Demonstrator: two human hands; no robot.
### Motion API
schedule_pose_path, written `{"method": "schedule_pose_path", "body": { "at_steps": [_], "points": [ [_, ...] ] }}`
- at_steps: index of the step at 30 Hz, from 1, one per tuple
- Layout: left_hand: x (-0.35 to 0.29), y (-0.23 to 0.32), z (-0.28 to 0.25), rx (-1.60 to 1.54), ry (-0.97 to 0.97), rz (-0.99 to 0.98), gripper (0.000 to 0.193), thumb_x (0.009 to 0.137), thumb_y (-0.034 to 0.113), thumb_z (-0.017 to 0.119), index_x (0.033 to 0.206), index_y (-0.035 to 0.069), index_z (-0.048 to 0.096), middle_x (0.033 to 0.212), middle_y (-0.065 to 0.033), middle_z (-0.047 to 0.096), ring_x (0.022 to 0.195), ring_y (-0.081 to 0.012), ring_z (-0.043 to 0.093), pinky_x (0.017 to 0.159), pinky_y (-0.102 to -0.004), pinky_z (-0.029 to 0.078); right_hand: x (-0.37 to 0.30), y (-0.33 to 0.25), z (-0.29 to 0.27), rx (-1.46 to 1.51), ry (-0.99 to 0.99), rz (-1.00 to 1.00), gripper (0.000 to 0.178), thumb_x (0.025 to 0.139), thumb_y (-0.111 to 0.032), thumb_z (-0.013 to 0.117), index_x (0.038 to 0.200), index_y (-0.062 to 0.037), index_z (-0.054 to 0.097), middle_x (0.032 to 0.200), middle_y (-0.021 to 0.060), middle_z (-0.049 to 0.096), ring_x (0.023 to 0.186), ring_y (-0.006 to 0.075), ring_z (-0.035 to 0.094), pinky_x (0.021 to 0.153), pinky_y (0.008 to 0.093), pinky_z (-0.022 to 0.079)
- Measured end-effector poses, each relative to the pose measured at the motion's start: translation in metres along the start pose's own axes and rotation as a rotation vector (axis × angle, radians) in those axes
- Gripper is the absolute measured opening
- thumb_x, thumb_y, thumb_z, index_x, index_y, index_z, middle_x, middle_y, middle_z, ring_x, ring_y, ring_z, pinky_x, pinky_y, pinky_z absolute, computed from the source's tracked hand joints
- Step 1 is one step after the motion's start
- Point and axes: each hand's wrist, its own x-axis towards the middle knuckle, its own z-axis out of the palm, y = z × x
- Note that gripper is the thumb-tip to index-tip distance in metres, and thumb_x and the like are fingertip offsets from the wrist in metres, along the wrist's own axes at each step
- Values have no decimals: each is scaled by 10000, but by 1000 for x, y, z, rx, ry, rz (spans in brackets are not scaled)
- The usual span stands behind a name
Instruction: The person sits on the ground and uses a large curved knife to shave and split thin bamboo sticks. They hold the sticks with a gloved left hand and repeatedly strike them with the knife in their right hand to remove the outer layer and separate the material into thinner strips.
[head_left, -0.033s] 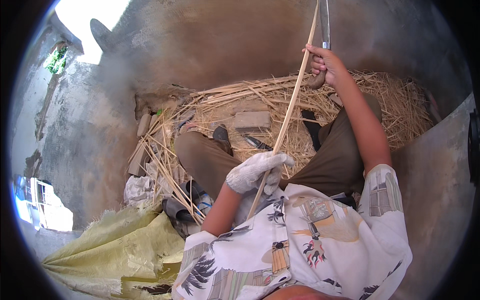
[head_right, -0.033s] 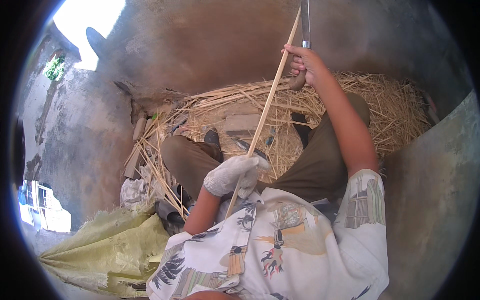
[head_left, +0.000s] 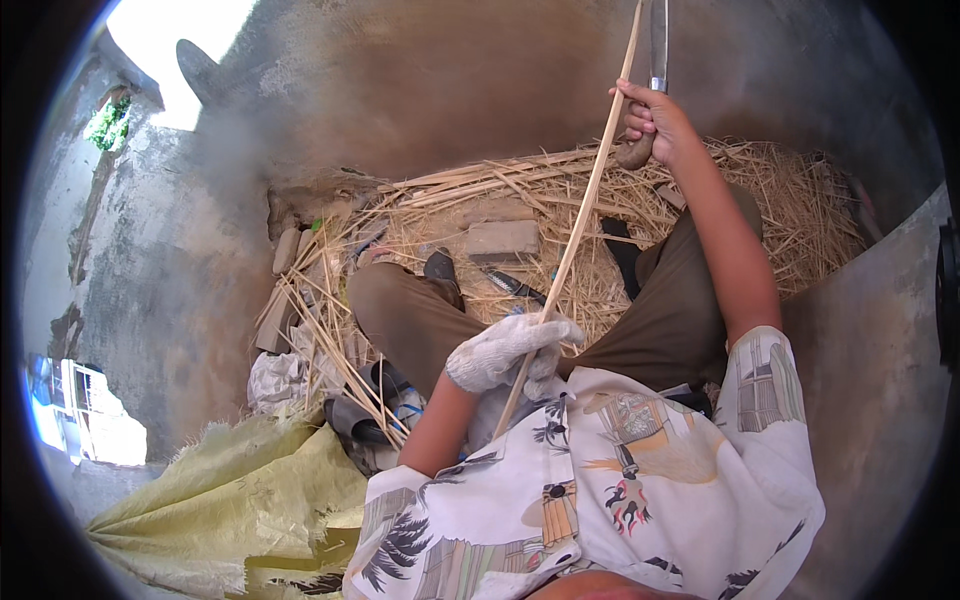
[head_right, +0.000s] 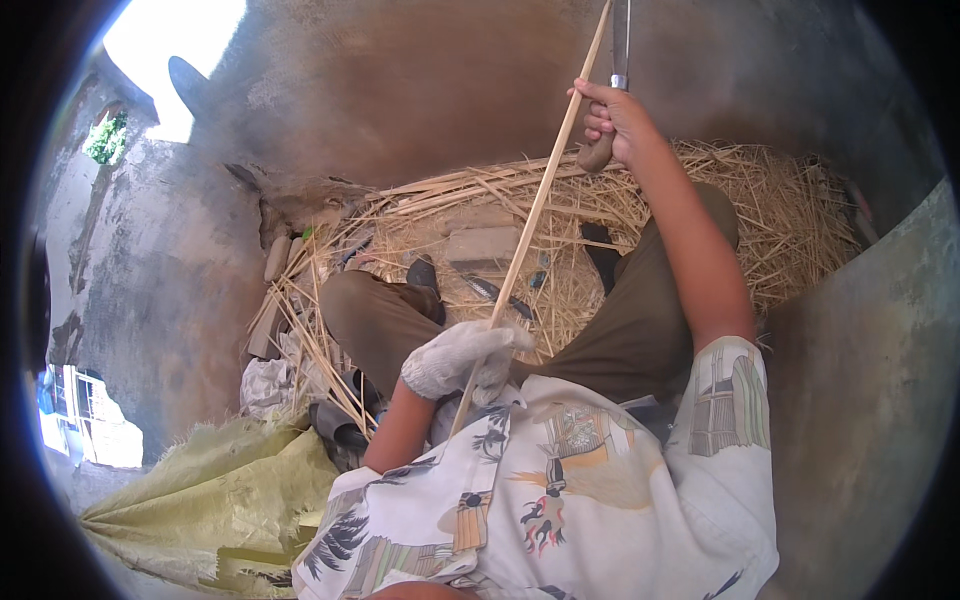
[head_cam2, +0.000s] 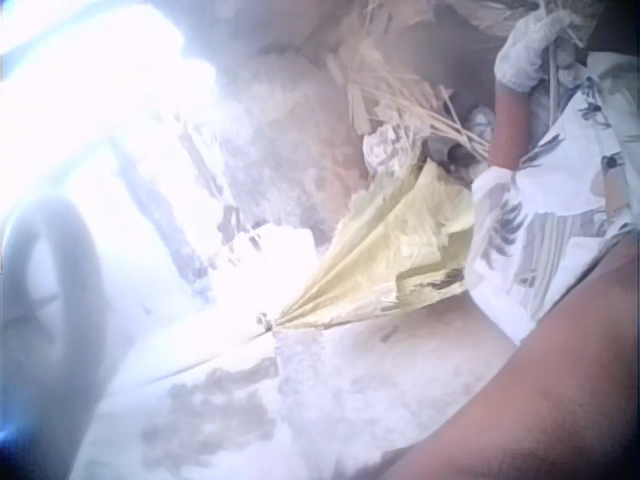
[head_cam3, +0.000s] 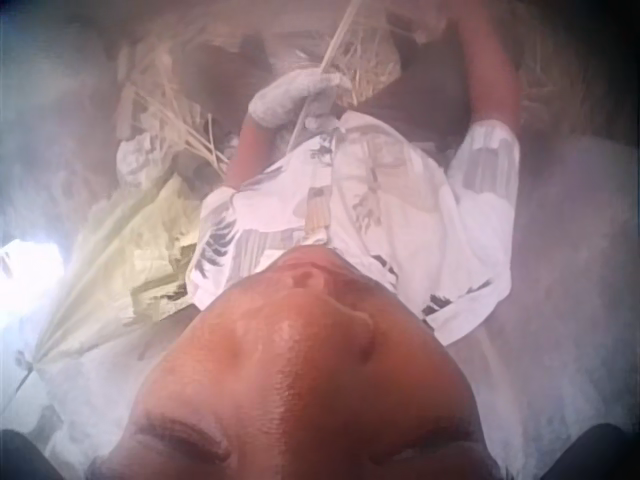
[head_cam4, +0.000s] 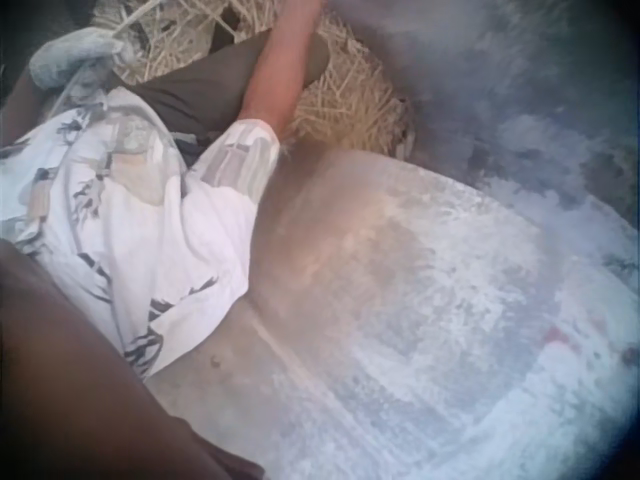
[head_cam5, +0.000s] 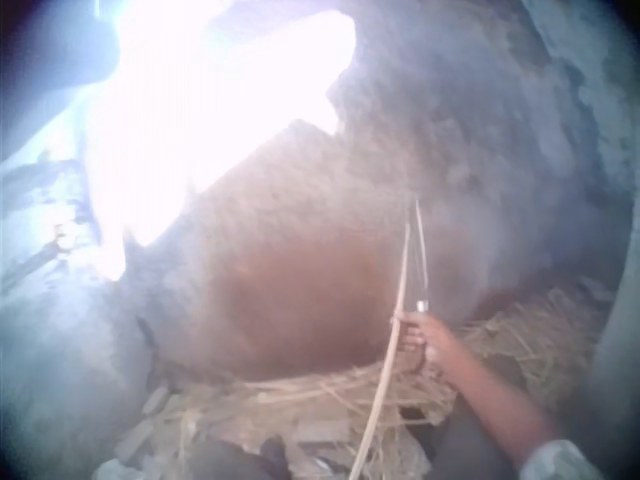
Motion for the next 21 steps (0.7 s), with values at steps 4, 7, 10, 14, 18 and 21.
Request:
{"method": "schedule_pose_path", "body": {
  "at_steps": [4, 7, 10, 14, 18, 21],
  "points": [
    [-25, -30, 4, 254, 69, 61, 380, 1024, 383, 627, 1080, 20, 728, 710, -2, 605, 563, -70, 499, 522, -244, 406, 34, -17, -45, 182, 38, -152, 248, 973, -237, 729, 981, 8, 689, 521, -93, 386, 420, 39, 306, 483, 256, 344],
    [-46, 2, 10, 270, 48, -256, 298, 1045, 264, 578, 1145, 6, 690, 877, -52, 628, 700, -121, 580, 671, -299, 516, 62, -30, -115, 148, 173, -233, 256, 991, -218, 701, 1003, 38, 692, 516, -107, 355, 416, 21, 303, 488, 239, 334],
    [-46, -29, 0, 792, 99, 306, 251, 997, 117, 565, 1206, -3, 635, 865, -116, 588, 703, -223, 596, 672, -347, 525, 53, -19, -95, 157, 266, -209, 252, 965, -215, 713, 966, 36, 702, 531, -95, 340, 422, 28, 301, 496, 253, 341],
    [-34, -55, -12, 1193, 303, 670, 453, 845, 18, 653, 1291, -22, 584, 1010, -204, 620, 832, -380, 639, 744, -431, 547, 20, 3, -35, -484, 671, -270, 343, 893, -300, 747, 813, 31, 702, 643, 64, 637, 525, 139, 582, 585, 354, 519],
    [-17, -63, -6, 1159, 483, 678, 351, 920, 17, 581, 1271, 7, 598, 955, -171, 601, 755, -305, 640, 697, -396, 548, -4, 25, 0, -1305, 545, -324, 342, 873, -376, 676, 906, -43, 745, 802, 183, 744, 754, 374, 737, 733, 480, 580],
    [-7, -78, -7, 1236, 624, 640, 358, 926, 28, 554, 1281, 16, 594, 1022, -190, 630, 845, -380, 682, 734, -447, 569, -23, 44, 24, -1552, 387, -382, 277, 872, -348, 662, 954, -100, 752, 825, 159, 751, 797, 399, 732, 735, 491, 582]
  ]
}}
